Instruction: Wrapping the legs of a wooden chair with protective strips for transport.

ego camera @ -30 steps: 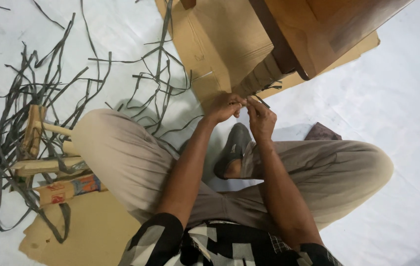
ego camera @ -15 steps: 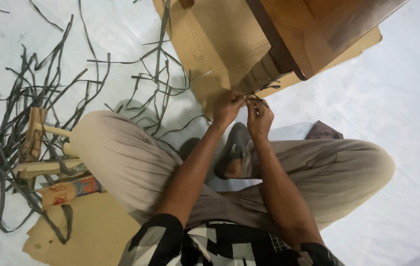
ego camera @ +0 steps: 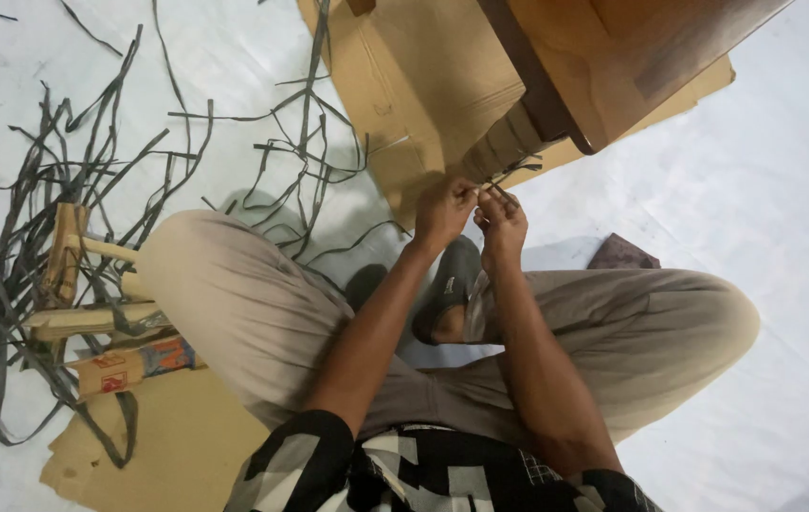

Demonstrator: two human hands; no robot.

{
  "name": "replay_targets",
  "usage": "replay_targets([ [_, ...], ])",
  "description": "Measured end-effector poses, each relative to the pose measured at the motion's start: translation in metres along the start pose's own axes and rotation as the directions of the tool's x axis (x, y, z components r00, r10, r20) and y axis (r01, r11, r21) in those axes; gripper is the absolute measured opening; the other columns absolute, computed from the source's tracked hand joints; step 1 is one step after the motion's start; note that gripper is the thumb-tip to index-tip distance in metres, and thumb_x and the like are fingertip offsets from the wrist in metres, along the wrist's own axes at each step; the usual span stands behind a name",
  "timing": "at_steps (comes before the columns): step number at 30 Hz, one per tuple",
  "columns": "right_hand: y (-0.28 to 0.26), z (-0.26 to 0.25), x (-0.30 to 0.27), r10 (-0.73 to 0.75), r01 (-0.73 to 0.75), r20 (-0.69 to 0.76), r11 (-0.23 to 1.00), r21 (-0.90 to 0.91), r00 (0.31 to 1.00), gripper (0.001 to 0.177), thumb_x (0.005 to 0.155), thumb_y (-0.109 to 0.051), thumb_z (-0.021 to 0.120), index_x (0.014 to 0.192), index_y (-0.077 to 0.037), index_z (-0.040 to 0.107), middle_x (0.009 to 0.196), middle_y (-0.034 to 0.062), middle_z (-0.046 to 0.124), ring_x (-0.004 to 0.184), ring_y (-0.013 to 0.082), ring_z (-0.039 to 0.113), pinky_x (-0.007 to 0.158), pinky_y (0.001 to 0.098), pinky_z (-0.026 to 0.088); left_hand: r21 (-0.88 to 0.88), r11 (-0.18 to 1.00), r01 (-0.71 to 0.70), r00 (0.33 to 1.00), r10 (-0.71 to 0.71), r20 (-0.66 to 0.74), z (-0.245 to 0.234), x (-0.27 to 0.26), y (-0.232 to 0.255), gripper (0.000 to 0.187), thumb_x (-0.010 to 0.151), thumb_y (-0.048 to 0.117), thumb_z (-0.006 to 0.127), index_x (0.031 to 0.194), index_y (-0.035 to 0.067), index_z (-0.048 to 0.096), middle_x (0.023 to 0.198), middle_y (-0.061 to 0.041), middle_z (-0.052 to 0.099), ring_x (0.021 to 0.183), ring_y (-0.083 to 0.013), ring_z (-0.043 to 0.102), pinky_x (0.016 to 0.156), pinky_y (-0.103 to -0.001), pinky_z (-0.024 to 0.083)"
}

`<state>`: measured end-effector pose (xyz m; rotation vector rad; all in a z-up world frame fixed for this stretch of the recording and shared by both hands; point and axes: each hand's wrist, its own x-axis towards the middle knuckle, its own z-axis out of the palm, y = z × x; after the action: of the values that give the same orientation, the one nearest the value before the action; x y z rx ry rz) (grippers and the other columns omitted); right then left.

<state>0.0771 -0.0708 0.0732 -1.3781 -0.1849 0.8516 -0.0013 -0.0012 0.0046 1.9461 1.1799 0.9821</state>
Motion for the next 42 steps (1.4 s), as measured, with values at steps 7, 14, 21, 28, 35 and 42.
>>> replay_targets([
  [7, 0.02, -0.012, 0.011, -0.071, 0.076, 0.046, 0.988, -0.132, 0.996, 0.017, 0.09, -0.01, 0.076, 0.105, -0.001, 0.073, 0.074, 0.0056, 0.063, 0.066, 0.0123, 0.063, 0.062, 0.0271, 0.056, -0.089, 0.996, 0.001, 1.0, -0.002, -0.006, -0.009, -0.004, 0.008, 0.01, 0.087, 0.024, 0.076, 0.098, 0.024, 0.075, 0.08, -0.003, 0.077, 0.081, -0.0286, 0.076, 0.071, -0.044, 0.062],
  [14, 0.026, -0.014, 0.008, -0.048, 0.053, 0.083, 0.997, -0.062, 0.995, 0.03, 0.094, -0.011, 0.074, 0.12, 0.003, 0.07, 0.083, 0.0066, 0.066, 0.074, 0.0118, 0.063, 0.071, 0.0272, 0.059, -0.093, 0.994, -0.064, 0.998, 0.063, -0.021, -0.024, -0.006, 0.022, 0.007, 0.089, 0.02, 0.075, 0.095, 0.019, 0.074, 0.079, -0.007, 0.076, 0.076, -0.0319, 0.075, 0.065, -0.044, 0.061],
  [21, 0.02, -0.018, 0.008, 0.067, -0.063, 0.181, 0.998, -0.028, 0.981, 0.023, 0.098, -0.011, 0.068, 0.121, -0.008, 0.068, 0.1, 0.0047, 0.072, 0.093, 0.0151, 0.066, 0.081, 0.0347, 0.055, -0.093, 0.994, -0.057, 0.994, 0.048, -0.095, -0.035, -0.008, 0.043, 0.009, 0.083, 0.018, 0.079, 0.089, 0.024, 0.076, 0.079, -0.002, 0.077, 0.076, -0.0256, 0.076, 0.067, -0.038, 0.062],
  [28, 0.027, -0.019, 0.016, 0.089, -0.089, 0.198, 0.996, -0.01, 0.976, 0.019, 0.098, -0.013, 0.069, 0.116, -0.01, 0.068, 0.097, 0.0023, 0.069, 0.091, 0.0148, 0.065, 0.082, 0.035, 0.056, -0.193, 0.98, 0.039, 0.995, -0.056, -0.083, -0.036, -0.004, 0.047, 0.008, 0.09, 0.026, 0.078, 0.091, 0.019, 0.074, 0.077, -0.008, 0.075, 0.078, -0.0345, 0.075, 0.065, -0.047, 0.059],
  [35, 0.021, -0.015, 0.012, 0.087, -0.078, 0.171, 0.995, -0.056, 0.981, 0.016, 0.097, -0.012, 0.07, 0.112, -0.009, 0.071, 0.091, 0.001, 0.068, 0.086, 0.0129, 0.066, 0.08, 0.0303, 0.059, -0.206, 0.977, 0.062, 0.992, -0.083, -0.091, -0.021, -0.001, 0.038, 0.01, 0.087, 0.024, 0.082, 0.086, 0.016, 0.075, 0.073, -0.009, 0.074, 0.074, -0.0353, 0.074, 0.064, -0.044, 0.06],
  [42, 0.024, -0.016, 0.013, -0.002, 0.016, 0.093, 0.988, -0.153, 0.996, 0.021, 0.092, -0.014, 0.077, 0.112, -0.009, 0.075, 0.086, 0.0031, 0.07, 0.079, 0.0122, 0.067, 0.073, 0.0261, 0.058, -0.315, 0.926, 0.209, 0.967, -0.244, -0.074, 0.029, -0.003, -0.006, 0.012, 0.089, 0.024, 0.079, 0.082, 0.015, 0.074, 0.069, -0.009, 0.07, 0.07, -0.0338, 0.071, 0.067, -0.048, 0.056],
])
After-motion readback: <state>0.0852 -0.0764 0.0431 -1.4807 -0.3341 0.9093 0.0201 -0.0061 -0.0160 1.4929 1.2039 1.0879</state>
